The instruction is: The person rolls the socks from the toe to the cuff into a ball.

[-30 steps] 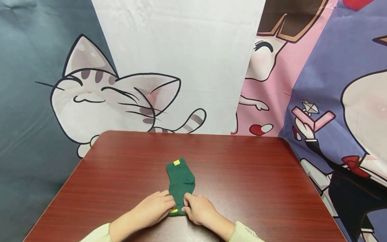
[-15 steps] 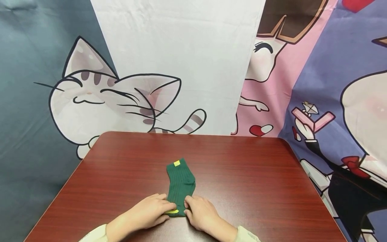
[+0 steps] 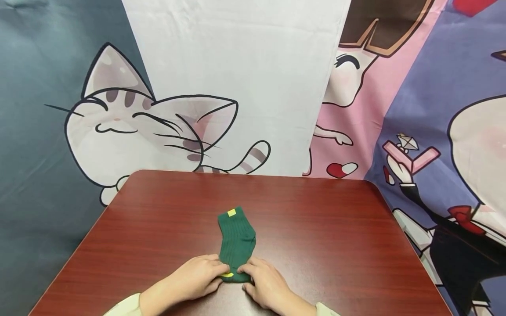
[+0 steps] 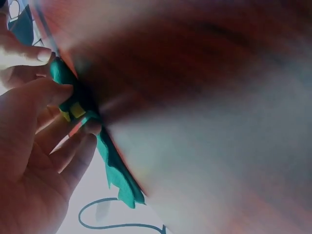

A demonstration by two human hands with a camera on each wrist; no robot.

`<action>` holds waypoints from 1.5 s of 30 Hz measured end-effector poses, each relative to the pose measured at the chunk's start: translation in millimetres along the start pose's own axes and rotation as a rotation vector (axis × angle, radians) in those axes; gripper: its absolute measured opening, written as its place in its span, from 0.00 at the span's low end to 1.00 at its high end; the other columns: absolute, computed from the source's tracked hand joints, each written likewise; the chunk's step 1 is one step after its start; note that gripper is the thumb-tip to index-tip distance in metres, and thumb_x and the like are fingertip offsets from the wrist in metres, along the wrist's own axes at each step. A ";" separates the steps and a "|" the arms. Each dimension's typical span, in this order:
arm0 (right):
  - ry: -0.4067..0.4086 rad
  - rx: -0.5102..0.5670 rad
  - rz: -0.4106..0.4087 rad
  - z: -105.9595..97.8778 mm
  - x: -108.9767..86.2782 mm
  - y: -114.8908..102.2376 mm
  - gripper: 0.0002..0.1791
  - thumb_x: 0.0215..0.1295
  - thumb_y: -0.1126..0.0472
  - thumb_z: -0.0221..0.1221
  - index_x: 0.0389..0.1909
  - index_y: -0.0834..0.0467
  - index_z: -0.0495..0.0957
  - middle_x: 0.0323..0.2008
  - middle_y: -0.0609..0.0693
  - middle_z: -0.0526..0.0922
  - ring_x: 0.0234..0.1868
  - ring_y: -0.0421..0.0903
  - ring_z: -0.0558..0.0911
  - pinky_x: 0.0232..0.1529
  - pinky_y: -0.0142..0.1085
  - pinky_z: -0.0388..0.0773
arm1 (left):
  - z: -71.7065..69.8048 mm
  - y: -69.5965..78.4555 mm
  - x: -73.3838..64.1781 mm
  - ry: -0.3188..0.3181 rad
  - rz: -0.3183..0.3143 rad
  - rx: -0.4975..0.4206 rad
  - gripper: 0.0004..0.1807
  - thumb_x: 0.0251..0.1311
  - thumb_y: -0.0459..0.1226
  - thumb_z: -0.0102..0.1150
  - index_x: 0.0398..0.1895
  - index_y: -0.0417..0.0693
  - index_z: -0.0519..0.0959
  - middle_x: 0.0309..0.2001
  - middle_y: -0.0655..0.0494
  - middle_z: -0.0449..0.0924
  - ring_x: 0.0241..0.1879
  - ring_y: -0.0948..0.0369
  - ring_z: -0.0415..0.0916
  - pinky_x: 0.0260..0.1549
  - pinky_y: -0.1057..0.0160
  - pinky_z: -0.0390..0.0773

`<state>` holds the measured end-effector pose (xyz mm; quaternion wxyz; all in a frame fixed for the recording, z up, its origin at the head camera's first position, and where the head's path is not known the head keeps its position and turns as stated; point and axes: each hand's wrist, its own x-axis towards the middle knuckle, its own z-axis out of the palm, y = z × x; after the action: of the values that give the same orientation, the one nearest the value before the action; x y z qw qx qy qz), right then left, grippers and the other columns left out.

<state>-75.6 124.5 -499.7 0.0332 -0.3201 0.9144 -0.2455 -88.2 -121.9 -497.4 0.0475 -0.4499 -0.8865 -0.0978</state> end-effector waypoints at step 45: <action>0.022 0.039 0.057 3.8 15.2 0.5 0.07 0.60 0.57 0.70 0.36 0.47 0.81 0.39 0.39 0.82 0.41 0.38 0.82 0.40 0.40 0.80 | -4.4 3.1 6.6 -0.023 -0.216 -0.256 0.03 0.63 0.35 0.66 0.37 0.52 0.82 0.36 0.66 0.80 0.41 0.70 0.74 0.42 0.67 0.78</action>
<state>-87.1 114.1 -501.8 0.0364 -0.2904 0.9185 -0.2659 -89.7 -115.9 -491.6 -0.0310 -0.3552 -0.9105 -0.2093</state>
